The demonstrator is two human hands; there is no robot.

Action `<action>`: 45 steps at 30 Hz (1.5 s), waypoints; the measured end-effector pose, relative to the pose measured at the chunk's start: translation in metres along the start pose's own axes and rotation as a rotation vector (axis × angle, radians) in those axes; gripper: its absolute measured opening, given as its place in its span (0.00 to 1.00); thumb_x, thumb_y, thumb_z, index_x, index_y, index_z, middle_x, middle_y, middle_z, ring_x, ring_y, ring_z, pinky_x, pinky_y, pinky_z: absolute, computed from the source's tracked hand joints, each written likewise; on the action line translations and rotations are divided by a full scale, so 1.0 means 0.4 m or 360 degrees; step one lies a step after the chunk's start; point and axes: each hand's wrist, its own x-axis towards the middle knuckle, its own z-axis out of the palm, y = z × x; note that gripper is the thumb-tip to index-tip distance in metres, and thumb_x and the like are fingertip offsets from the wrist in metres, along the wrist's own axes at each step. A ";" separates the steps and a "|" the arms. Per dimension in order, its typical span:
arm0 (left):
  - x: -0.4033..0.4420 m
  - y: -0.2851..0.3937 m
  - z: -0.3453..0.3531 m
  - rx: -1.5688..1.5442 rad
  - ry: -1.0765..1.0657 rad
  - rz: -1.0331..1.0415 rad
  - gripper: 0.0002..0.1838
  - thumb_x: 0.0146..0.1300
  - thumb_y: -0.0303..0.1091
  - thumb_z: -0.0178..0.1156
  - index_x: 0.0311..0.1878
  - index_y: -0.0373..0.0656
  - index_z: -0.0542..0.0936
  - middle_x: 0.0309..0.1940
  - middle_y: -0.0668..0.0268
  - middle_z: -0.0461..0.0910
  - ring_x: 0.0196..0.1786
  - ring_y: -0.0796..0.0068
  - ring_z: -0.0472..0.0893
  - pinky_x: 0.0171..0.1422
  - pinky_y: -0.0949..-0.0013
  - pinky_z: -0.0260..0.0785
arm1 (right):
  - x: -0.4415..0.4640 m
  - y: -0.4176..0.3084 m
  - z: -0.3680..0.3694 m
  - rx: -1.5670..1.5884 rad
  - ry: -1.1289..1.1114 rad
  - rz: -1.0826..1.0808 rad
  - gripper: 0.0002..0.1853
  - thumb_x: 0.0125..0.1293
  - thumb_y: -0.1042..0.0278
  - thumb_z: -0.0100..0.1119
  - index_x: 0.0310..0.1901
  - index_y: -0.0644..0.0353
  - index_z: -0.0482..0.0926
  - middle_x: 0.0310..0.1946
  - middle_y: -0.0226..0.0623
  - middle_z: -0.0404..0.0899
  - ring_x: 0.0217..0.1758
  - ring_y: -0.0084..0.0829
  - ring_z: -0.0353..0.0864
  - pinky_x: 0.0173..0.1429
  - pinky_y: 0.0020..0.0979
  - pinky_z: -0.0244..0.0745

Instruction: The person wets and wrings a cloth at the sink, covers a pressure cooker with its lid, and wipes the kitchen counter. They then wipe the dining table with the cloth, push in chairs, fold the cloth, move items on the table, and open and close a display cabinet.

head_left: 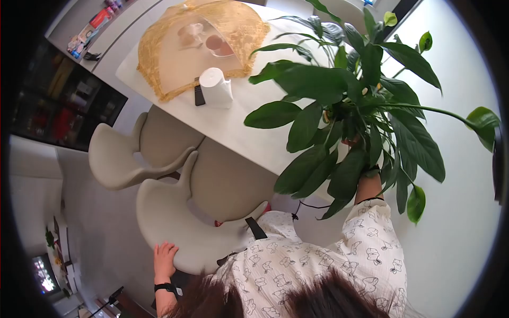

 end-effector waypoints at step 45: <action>-0.574 -0.236 0.506 -0.0997 -0.0324 -0.0527 0.32 0.51 0.50 0.60 0.56 0.42 0.70 0.50 0.50 0.73 0.55 0.51 0.71 0.56 0.58 0.66 | -1.198 0.096 0.971 -0.1320 -0.1986 -0.0461 0.21 0.62 0.50 0.52 0.44 0.62 0.74 0.32 0.42 0.79 0.38 0.32 0.79 0.42 0.32 0.73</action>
